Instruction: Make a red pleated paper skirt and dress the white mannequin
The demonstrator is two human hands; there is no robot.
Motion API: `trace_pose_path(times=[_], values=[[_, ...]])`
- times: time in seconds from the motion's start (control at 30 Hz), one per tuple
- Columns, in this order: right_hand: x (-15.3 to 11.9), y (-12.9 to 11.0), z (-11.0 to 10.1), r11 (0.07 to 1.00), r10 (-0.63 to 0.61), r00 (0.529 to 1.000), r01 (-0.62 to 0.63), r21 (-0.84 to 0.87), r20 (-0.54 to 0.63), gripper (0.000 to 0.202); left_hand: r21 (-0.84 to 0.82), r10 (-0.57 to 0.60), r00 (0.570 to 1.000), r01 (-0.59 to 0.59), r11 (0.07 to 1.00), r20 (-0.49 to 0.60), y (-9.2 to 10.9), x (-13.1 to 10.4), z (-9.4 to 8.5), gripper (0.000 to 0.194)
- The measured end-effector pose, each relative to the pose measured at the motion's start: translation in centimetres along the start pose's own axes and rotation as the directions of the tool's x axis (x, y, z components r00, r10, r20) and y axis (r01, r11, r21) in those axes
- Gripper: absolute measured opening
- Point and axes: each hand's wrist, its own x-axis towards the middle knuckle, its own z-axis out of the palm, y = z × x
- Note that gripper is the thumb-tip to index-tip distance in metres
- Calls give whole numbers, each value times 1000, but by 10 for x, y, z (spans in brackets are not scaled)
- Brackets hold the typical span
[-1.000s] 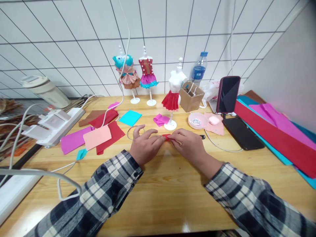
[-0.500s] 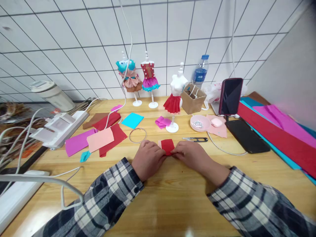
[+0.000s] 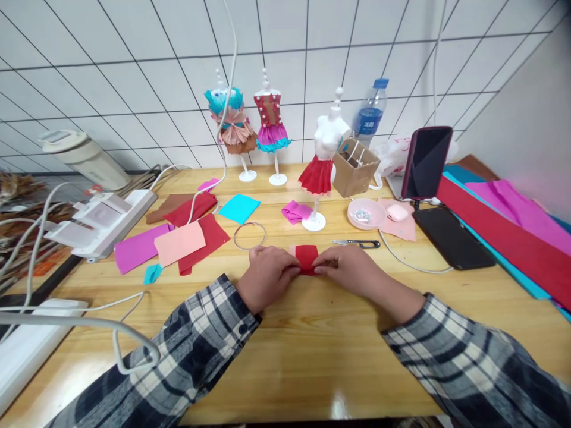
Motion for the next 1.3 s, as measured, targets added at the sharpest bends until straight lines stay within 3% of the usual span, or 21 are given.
trace_pose_path(times=[0.33,0.5,0.57,0.63,0.73,0.8,0.93,1.13,1.3], values=[[25,-16,-16,980,188,965,-174,-92,183,1,-31,-131,991,130,991,-8,-1,5,-1,6],[32,-22,-19,958,254,943,-214,-192,215,4,-23,-118,993,118,993,-18,-5,12,1,6],[34,-22,-19,951,266,937,-217,-221,228,5,-26,-65,997,64,998,-48,-8,13,2,7],[35,-21,-19,948,267,932,-208,-241,245,5,15,75,995,-74,997,-63,-10,12,2,9],[37,-21,-20,951,250,931,-184,-251,267,6,146,356,934,-356,923,24,-13,10,-3,22],[38,-22,-21,951,252,928,-185,-248,275,6,225,437,897,-441,869,72,-15,9,-8,24],[36,-20,-22,955,272,922,-223,-195,277,6,296,457,886,-458,838,78,-18,12,-12,21],[28,-6,-18,951,244,931,-284,120,271,8,303,420,899,-437,847,122,-15,14,-11,25],[27,-7,-12,976,217,963,-220,0,162,7,266,391,914,-406,874,108,-12,12,-12,26]])
